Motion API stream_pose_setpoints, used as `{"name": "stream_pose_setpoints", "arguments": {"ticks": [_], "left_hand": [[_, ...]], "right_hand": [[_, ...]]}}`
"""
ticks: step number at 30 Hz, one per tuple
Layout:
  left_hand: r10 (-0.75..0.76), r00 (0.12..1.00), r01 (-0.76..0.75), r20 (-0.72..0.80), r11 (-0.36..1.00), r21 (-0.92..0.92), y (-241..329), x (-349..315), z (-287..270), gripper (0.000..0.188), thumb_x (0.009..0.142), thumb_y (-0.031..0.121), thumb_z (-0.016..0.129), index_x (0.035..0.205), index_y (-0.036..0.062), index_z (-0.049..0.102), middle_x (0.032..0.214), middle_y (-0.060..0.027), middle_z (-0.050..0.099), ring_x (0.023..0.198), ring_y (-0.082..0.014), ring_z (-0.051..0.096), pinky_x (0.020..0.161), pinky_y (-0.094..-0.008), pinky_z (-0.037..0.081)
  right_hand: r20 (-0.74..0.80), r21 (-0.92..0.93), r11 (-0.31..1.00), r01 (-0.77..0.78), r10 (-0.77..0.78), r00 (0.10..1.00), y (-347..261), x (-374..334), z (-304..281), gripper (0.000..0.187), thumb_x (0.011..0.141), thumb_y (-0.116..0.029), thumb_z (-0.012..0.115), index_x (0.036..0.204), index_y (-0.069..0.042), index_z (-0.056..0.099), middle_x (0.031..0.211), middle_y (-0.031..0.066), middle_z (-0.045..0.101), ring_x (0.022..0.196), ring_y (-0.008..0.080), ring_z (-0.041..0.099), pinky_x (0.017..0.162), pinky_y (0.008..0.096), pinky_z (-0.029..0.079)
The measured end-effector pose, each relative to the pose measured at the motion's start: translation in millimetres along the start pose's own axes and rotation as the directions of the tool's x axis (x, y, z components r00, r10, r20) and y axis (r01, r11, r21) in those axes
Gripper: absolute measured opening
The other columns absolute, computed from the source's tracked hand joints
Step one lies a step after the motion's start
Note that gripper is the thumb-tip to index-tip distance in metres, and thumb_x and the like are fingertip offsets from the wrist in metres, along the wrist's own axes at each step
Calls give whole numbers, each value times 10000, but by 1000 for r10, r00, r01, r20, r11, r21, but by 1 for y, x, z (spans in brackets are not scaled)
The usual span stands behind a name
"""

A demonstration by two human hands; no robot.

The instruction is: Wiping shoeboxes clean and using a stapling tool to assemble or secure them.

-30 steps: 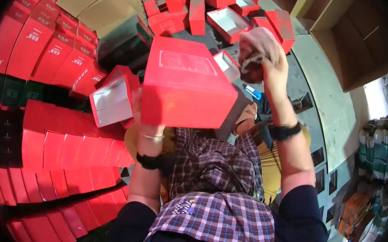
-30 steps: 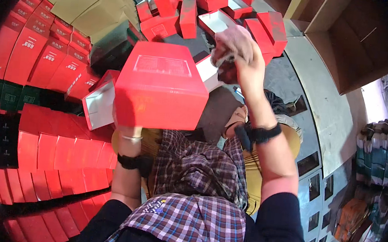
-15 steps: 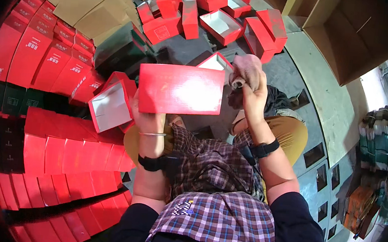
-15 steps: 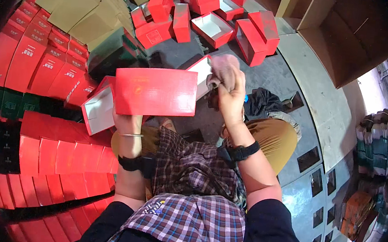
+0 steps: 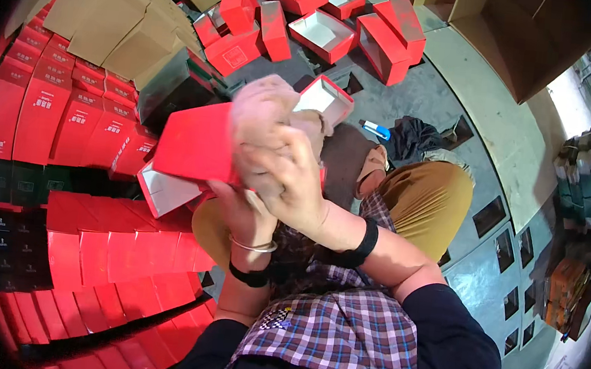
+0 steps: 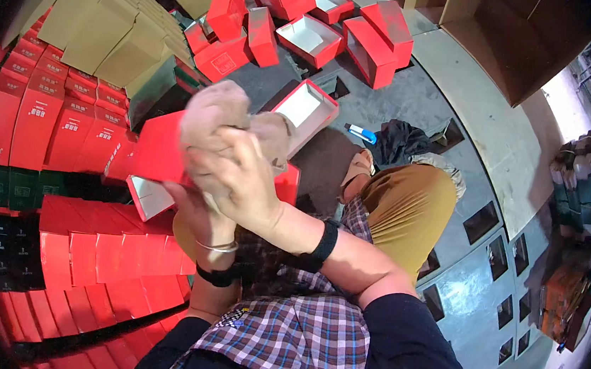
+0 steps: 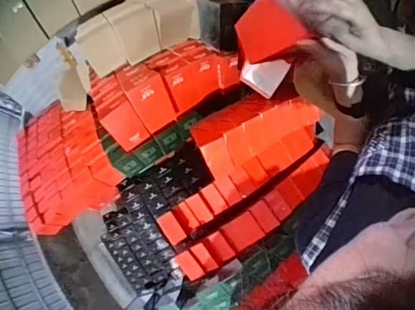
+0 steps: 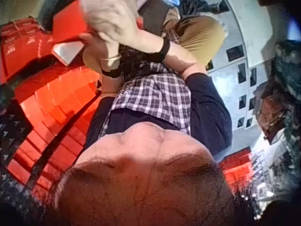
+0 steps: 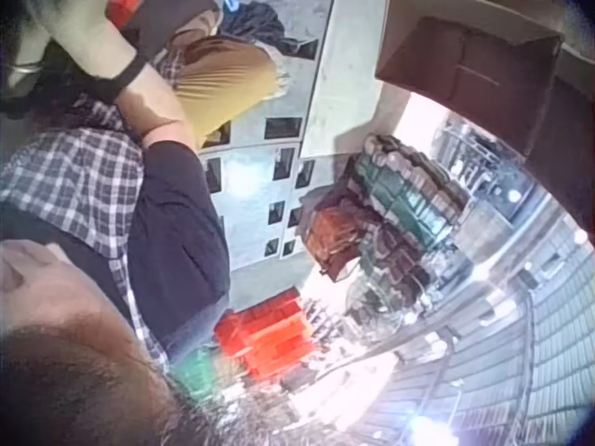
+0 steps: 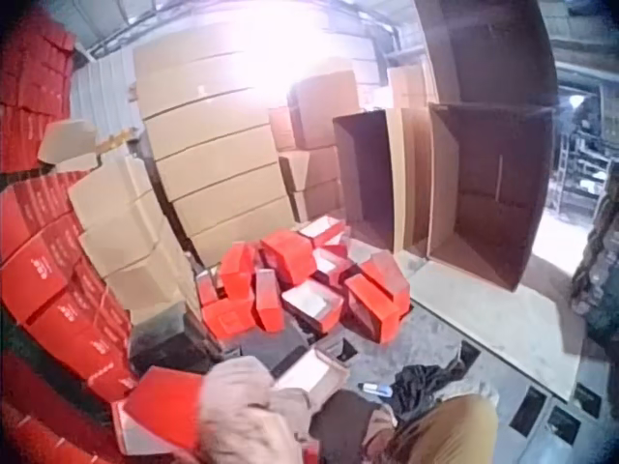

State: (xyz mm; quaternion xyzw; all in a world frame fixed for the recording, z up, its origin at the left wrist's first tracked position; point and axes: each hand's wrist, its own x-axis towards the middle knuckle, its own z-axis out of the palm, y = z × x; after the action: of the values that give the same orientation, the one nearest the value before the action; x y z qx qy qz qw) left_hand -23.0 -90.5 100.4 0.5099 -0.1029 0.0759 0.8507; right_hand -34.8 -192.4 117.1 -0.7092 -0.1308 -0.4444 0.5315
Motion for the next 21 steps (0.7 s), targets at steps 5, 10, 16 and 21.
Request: {"name": "stream_pose_setpoints", "arguments": {"ticks": [5, 10, 16, 21], "left_hand": [[-325, 943, 307, 73, 762, -570, 16, 22, -21, 573, 933, 395, 431, 1360, 14, 419, 1349, -146, 470, 1256, -264, 447, 1077, -388, 339], [-295, 922, 381, 250, 574, -725, 24, 35, -43, 457, 903, 322, 458, 1260, 45, 531, 1314, -86, 535, 1230, -258, 485, 1089, -447, 322], [-229, 951, 298, 207, 504, -811, 42, 43, -41, 404, 910, 253, 480, 1239, 27, 539, 1300, -112, 564, 1256, -271, 475, 1111, -501, 297], [-198, 978, 185, 62, 696, -694, 29, 59, -70, 357, 942, 190, 432, 1227, 1, 535, 1289, -146, 562, 1228, -280, 498, 1070, -494, 364]], "right_hand": [[126, -129, 968, 214, -198, 972, 9, 7, 14, 427, 588, -215, 729, 1013, -197, 694, 1125, 84, 543, 1026, 310, 526, 815, 419, 455], [258, -178, 929, 323, -273, 927, 38, -3, -13, 268, 658, -228, 636, 923, -218, 672, 1091, 65, 554, 1001, 290, 538, 770, 396, 461], [-104, -503, 821, -272, 255, 961, 154, -56, -76, 517, 606, 38, 661, 1103, -94, 612, 1075, 143, 582, 1060, 396, 533, 915, 442, 443], [-279, 571, 544, -615, 833, 477, 186, -71, -100, 538, 753, 126, 515, 1278, 12, 491, 1221, 123, 588, 1144, 251, 571, 982, 336, 452]]}}
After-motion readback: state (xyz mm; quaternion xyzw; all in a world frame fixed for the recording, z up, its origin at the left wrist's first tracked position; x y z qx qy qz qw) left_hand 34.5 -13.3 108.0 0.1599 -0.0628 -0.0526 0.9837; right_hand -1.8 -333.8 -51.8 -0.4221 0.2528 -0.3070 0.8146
